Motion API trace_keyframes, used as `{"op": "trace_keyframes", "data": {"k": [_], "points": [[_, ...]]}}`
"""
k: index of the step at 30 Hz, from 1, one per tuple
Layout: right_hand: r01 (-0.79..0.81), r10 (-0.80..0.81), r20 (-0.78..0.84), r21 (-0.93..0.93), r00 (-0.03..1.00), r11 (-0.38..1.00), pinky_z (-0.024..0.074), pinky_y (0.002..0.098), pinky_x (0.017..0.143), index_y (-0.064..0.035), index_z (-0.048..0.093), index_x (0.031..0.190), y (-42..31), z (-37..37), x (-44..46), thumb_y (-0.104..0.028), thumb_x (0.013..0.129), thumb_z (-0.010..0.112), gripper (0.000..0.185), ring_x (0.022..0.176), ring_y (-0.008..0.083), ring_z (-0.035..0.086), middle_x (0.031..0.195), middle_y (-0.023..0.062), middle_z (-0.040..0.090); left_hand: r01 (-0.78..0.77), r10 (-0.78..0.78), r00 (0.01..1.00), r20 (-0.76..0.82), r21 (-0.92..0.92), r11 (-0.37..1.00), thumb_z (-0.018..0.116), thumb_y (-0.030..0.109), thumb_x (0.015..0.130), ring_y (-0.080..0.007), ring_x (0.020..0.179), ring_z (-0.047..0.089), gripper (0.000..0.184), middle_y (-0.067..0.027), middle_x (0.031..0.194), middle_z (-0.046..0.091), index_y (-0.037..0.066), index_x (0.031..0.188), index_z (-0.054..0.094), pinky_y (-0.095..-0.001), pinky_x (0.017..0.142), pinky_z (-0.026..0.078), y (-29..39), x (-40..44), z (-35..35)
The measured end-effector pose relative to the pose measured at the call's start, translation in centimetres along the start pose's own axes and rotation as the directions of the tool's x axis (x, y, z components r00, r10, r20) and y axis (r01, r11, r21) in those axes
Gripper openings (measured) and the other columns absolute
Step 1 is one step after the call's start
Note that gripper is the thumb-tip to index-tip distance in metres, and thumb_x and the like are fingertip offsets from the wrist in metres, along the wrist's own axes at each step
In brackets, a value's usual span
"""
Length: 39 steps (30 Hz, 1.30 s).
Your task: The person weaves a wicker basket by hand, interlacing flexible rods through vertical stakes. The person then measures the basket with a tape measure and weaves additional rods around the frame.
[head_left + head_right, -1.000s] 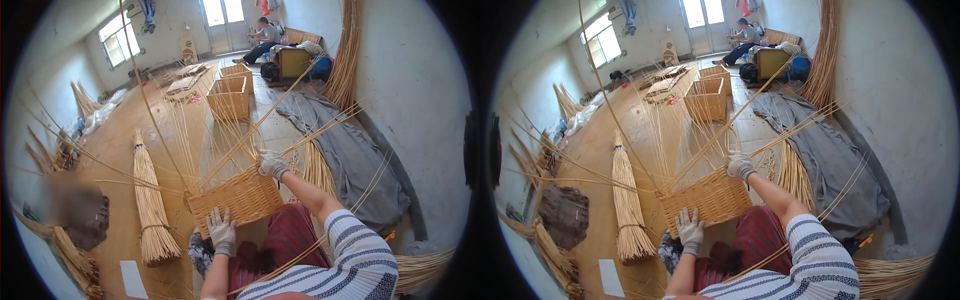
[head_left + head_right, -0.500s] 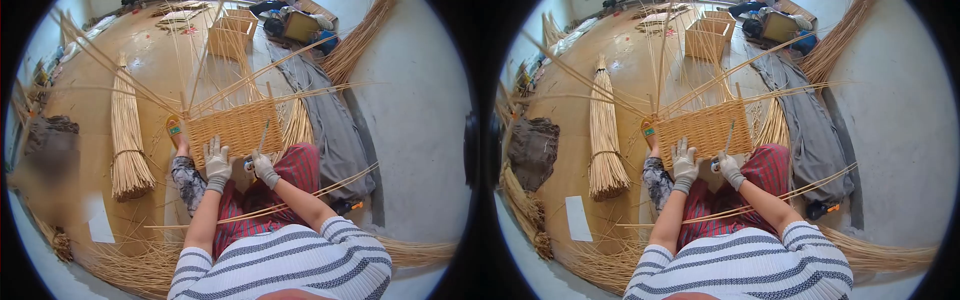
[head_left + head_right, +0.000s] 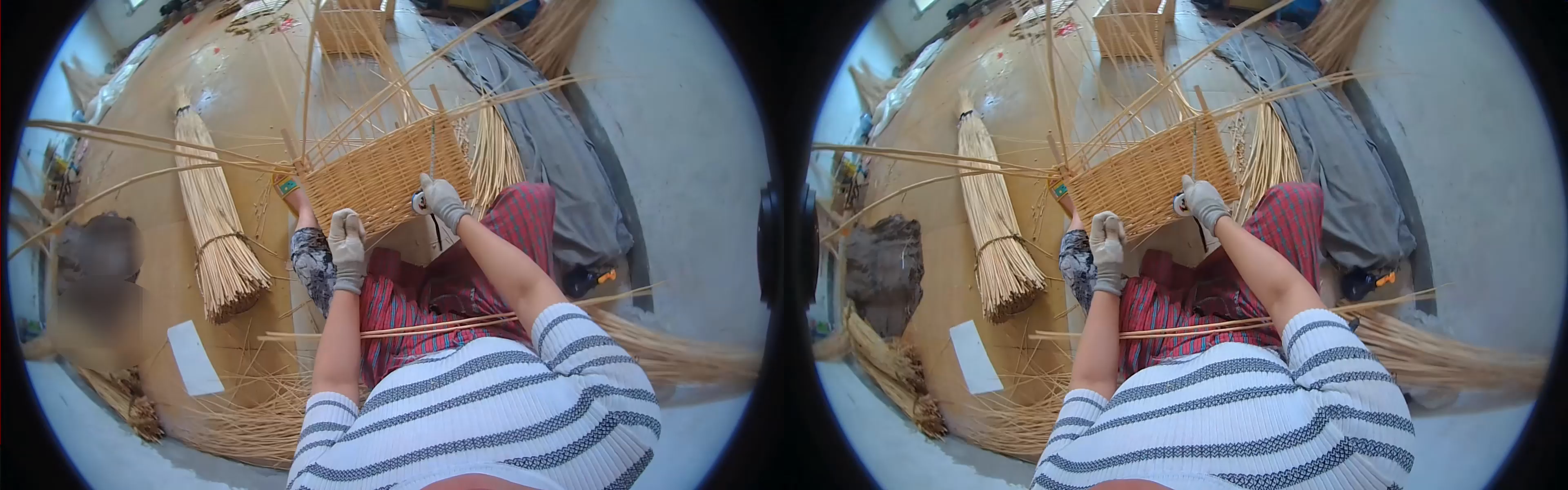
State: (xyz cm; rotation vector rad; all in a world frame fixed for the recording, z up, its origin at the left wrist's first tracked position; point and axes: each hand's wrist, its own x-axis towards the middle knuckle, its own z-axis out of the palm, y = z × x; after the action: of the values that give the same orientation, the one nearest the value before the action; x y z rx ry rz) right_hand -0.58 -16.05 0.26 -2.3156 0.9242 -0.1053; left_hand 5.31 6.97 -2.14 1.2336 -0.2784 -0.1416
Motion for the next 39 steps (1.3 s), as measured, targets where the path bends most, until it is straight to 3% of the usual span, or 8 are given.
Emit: {"op": "trace_keyframes", "data": {"k": [1, 3, 7, 9, 12, 16, 24, 39], "points": [[0.026, -0.026, 0.018, -0.008, 1.0, 1.0, 0.0471, 0.0481, 0.078, 0.0031, 0.066, 0.09, 1.0, 0.6, 0.6, -0.045, 0.099, 0.031, 0.06, 0.085, 0.0425, 0.063, 0.087, 0.0277, 0.065, 0.183, -0.183, 0.983, 0.014, -0.134, 0.974, 0.056, 0.017, 0.099, -0.0026, 0.056, 0.043, 0.011, 0.0071, 0.072, 0.045, 0.012, 0.089, 0.057, -0.0198, 0.053, 0.039, 0.3, 0.1, -0.4], [0.237, -0.229, 0.085, -0.106, 0.97, 0.966, 0.0466, 0.0508, 0.076, 0.0043, 0.065, 0.093, 2.9, 1.2, 2.0, -0.043, 0.099, 0.027, 0.061, 0.087, 0.0444, 0.062, 0.092, 0.0305, 0.064, 0.119, -0.152, 0.981, -0.12, -0.249, 0.961, 0.057, 0.019, 0.098, -0.0006, 0.053, 0.036, 0.01, 0.0076, 0.069, 0.044, 0.013, 0.091, 0.059, -0.0182, 0.05, 0.034, 1.8, 0.1, -0.2], [0.073, -0.098, 0.133, 0.184, 0.986, 0.98, 0.0467, 0.0492, 0.067, 0.0035, 0.065, 0.081, 3.3, 0.6, 1.0, -0.044, 0.098, 0.037, 0.058, 0.077, 0.0427, 0.064, 0.071, 0.0264, 0.063, 0.02, 0.001, 0.984, -0.18, 0.117, 0.993, 0.056, 0.014, 0.098, -0.0046, 0.054, 0.041, 0.01, 0.0059, 0.069, 0.051, 0.009, 0.096, 0.064, -0.0206, 0.053, 0.039, 10.1, -0.7, -0.2], [0.079, -0.115, 0.13, 0.256, 0.985, 0.963, 0.0462, 0.0483, 0.065, 0.0035, 0.065, 0.079, 4.0, 1.5, 1.0, -0.046, 0.097, 0.04, 0.059, 0.073, 0.041, 0.064, 0.068, 0.025, 0.062, -0.436, 0.59, 0.802, -0.091, 0.586, 0.683, 0.057, 0.011, 0.097, -0.0116, 0.061, 0.053, 0.01, -0.0014, 0.074, 0.06, 0.005, 0.096, 0.065, -0.0247, 0.06, 0.045, 12.9, -1.5, -0.6], [-0.048, -0.116, 0.241, 0.58, 0.963, 0.813, 0.0452, 0.0466, 0.059, 0.0038, 0.066, 0.074, 3.0, -0.1, -1.8, -0.052, 0.096, 0.042, 0.064, 0.064, 0.037, 0.063, 0.065, 0.0245, 0.061, -0.162, 0.519, 0.847, -0.117, 0.873, 0.461, 0.06, 0.014, 0.094, -0.0257, 0.076, 0.064, 0.013, -0.0145, 0.086, 0.067, 0.003, 0.097, 0.066, -0.0328, 0.071, 0.05, 16.0, -4.7, -2.8], [0.081, -0.151, 0.179, 0.346, 0.972, 0.935, 0.0485, 0.0484, 0.075, 0.0011, 0.069, 0.081, 4.8, 1.7, -1.2, -0.055, 0.095, 0.038, 0.066, 0.085, 0.0433, 0.064, 0.078, 0.0267, 0.065, 0.132, 0.534, 0.841, -0.086, 0.99, -0.05, 0.067, 0.022, 0.083, -0.0355, 0.106, 0.056, 0.034, -0.0167, 0.114, 0.058, 0.008, 0.114, 0.062, -0.0443, 0.09, 0.046, 14.8, -8.6, -6.9], [0.021, -0.149, 0.287, 0.404, 0.946, 0.914, 0.0486, 0.0468, 0.08, 0.0022, 0.069, 0.093, 6.2, 3.8, -1.8, -0.055, 0.094, 0.04, 0.064, 0.09, 0.0422, 0.064, 0.088, 0.0268, 0.067, 0.26, 0.205, 0.947, -0.245, 0.964, -0.048, 0.073, 0.028, 0.077, -0.0344, 0.101, 0.057, 0.034, -0.0147, 0.11, 0.055, 0.015, 0.107, 0.065, -0.0455, 0.088, 0.046, 13.2, -10.8, -1.8], [-0.076, -0.048, 0.332, 0.349, 0.942, 0.934, 0.0478, 0.045, 0.087, 0.0066, 0.067, 0.1, 5.9, 1.7, -4.2, -0.057, 0.09, 0.038, 0.071, 0.1, 0.0428, 0.063, 0.096, 0.0326, 0.064, -0.15, 0.32, 0.946, 0.061, 0.953, 0.264, 0.068, 0.013, 0.082, -0.031, 0.095, 0.061, 0.023, -0.0153, 0.099, 0.065, 0.004, 0.103, 0.066, -0.0379, 0.088, 0.047, 10.5, -8.0, -1.3]]}}
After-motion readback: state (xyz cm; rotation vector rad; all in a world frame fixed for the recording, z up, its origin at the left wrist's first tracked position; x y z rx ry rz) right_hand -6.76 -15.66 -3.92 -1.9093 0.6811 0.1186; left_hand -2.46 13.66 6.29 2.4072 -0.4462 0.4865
